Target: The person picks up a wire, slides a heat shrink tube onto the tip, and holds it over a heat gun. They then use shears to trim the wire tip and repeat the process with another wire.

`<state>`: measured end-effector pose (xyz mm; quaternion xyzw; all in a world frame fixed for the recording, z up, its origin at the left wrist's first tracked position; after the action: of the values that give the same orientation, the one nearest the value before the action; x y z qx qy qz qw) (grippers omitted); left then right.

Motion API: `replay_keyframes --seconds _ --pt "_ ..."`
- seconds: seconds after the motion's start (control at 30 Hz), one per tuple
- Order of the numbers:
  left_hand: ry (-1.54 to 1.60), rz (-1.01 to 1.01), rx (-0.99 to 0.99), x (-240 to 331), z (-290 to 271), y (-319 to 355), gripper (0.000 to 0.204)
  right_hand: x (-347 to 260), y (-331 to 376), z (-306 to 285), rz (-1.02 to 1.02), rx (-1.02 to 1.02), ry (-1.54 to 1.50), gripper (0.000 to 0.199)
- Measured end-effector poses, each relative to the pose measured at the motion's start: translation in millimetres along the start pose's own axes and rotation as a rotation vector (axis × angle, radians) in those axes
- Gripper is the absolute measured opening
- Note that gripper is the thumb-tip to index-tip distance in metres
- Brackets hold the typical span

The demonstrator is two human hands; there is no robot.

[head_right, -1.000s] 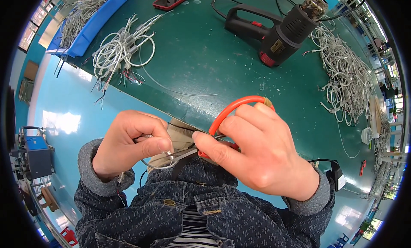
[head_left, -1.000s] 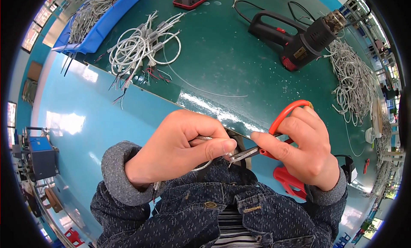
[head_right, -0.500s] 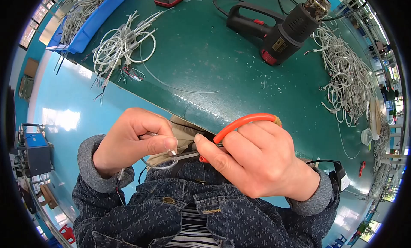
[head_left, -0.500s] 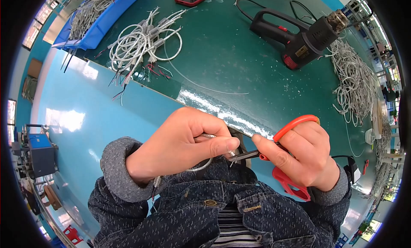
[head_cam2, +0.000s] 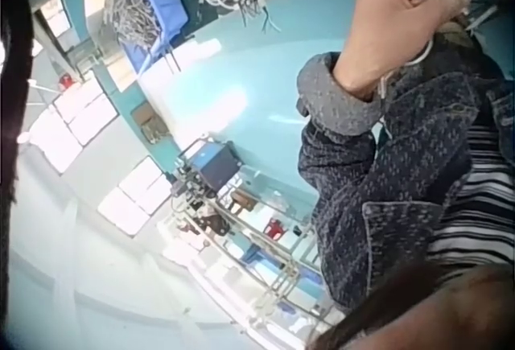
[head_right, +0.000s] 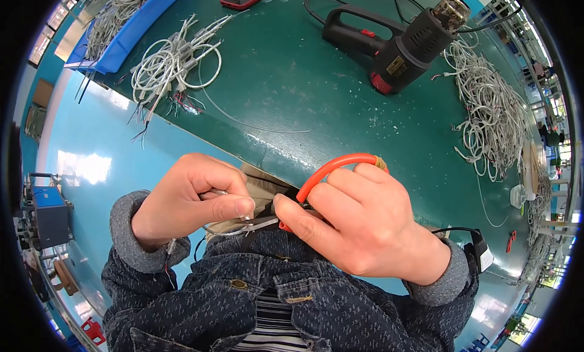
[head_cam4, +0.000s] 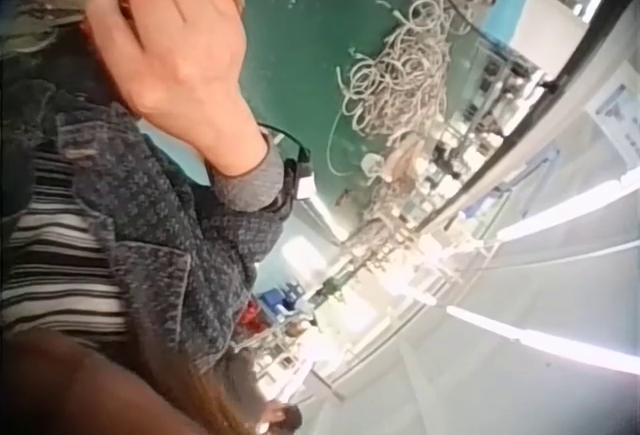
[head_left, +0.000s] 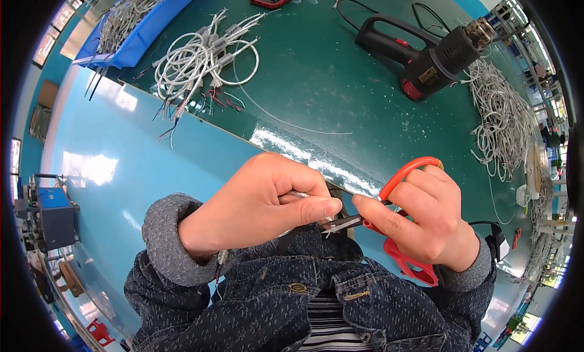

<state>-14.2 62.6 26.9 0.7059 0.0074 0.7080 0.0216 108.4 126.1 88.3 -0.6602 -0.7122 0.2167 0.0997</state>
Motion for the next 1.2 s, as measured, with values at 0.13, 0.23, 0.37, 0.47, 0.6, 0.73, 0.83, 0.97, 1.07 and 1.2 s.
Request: replay_keyframes --seconds 0.13,0.23,0.37,0.47,0.6,0.73,0.83,0.97,1.07,1.2 --pt "0.046 -0.032 0.004 -1.9 0.2 0.1 0.018 -1.5 -0.7 -0.1 0.000 -0.008 0.014 0.032" --pt "0.074 -0.041 0.009 -3.1 0.3 -0.4 0.018 -1.6 0.5 0.8 -0.009 -0.002 0.026 0.032" --pt "0.089 -0.026 0.006 -6.7 0.3 -2.1 0.018 0.3 4.4 0.6 0.008 0.000 0.009 0.034" --pt "0.100 -0.005 0.007 -7.0 0.5 -1.5 0.019 4.7 4.5 -1.6 0.061 -0.009 -0.051 0.038" --pt "-0.064 0.124 0.108 1.6 -6.4 0.1 0.015 25.2 2.1 -7.4 0.228 0.103 -0.202 0.037" --pt "-0.174 0.287 0.243 10.8 -5.5 2.9 0.012 33.5 9.5 15.0 0.472 0.091 -0.639 0.041" --pt "-0.158 0.249 0.284 10.9 -3.7 4.2 0.012 27.2 10.9 37.0 0.624 0.074 -1.109 0.041" --pt "-0.269 0.376 0.356 21.7 -2.8 7.7 0.010 26.5 7.1 43.5 0.736 0.154 -1.443 0.037" --pt "-0.305 0.433 0.385 22.3 -2.0 9.4 0.009 27.6 4.4 45.9 0.759 0.178 -1.485 0.035" --pt "-0.376 0.491 0.410 29.1 -1.5 11.1 0.011 29.9 1.9 42.0 0.748 0.202 -1.399 0.034"
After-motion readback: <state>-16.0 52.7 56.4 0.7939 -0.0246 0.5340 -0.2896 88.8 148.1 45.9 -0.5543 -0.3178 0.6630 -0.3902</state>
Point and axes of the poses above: each hand's wrist, its own y-axis away from the middle knuckle, its own z-axis out of the palm, x = y × z, the point moved 7 cm from there along -y, towards the middle knuckle, and after that the axes turned 9 degrees about z, right-handed, at the moved point
